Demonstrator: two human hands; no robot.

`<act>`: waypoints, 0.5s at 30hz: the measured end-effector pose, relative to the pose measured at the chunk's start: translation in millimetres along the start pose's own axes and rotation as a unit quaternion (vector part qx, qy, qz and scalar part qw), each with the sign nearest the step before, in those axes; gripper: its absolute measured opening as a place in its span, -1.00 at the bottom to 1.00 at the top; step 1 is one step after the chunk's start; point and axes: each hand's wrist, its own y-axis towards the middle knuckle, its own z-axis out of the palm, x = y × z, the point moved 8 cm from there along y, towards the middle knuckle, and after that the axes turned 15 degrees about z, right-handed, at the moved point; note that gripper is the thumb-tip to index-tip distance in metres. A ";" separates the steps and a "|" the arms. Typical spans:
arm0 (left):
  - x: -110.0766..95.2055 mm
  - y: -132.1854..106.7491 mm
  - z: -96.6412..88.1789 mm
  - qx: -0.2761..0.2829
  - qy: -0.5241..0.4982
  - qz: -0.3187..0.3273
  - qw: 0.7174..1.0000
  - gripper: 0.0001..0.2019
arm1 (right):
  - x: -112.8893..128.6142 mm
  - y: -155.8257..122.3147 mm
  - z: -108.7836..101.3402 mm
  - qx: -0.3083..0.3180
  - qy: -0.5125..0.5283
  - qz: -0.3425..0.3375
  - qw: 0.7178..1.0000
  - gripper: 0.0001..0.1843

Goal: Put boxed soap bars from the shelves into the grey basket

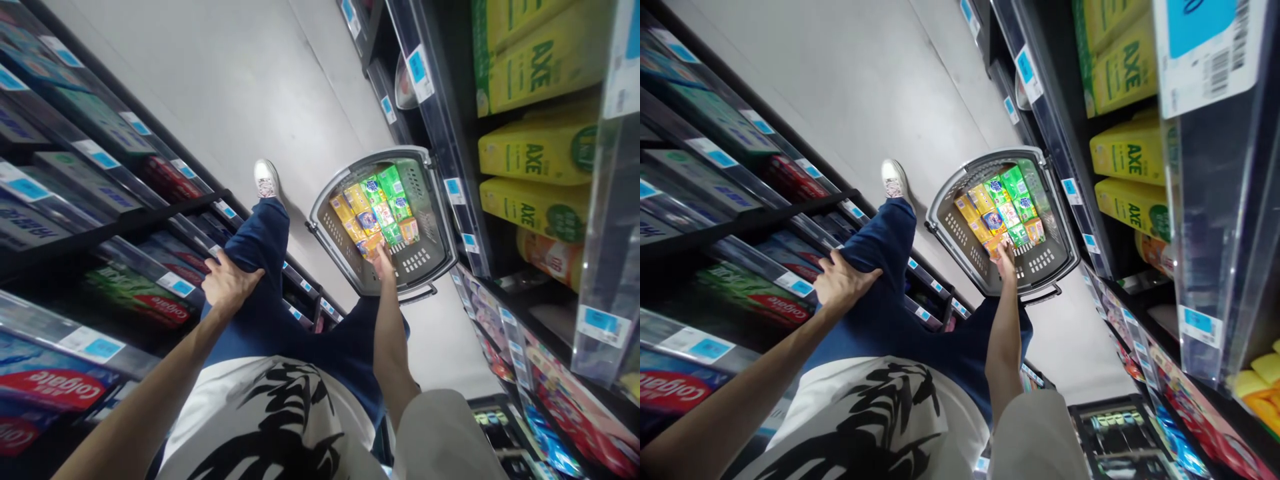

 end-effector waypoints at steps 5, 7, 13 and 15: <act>4.5 2.0 2.6 -0.010 -0.006 0.000 1.000 0.03 | 40.5 -10.0 10.5 0.012 0.050 -0.067 0.996 -0.32; 4.6 1.7 2.5 -0.010 -0.017 0.004 1.000 0.01 | 54.1 -16.1 22.5 0.020 0.064 -0.094 0.993 -0.38; 6.9 2.8 0.9 -0.016 -0.033 0.008 0.999 0.01 | 80.5 -32.5 56.4 0.048 0.098 -0.143 0.984 -0.40; 8.9 4.2 1.1 -0.017 -0.032 0.008 0.999 0.02 | 84.7 -37.2 60.7 0.049 0.129 -0.146 0.980 -0.40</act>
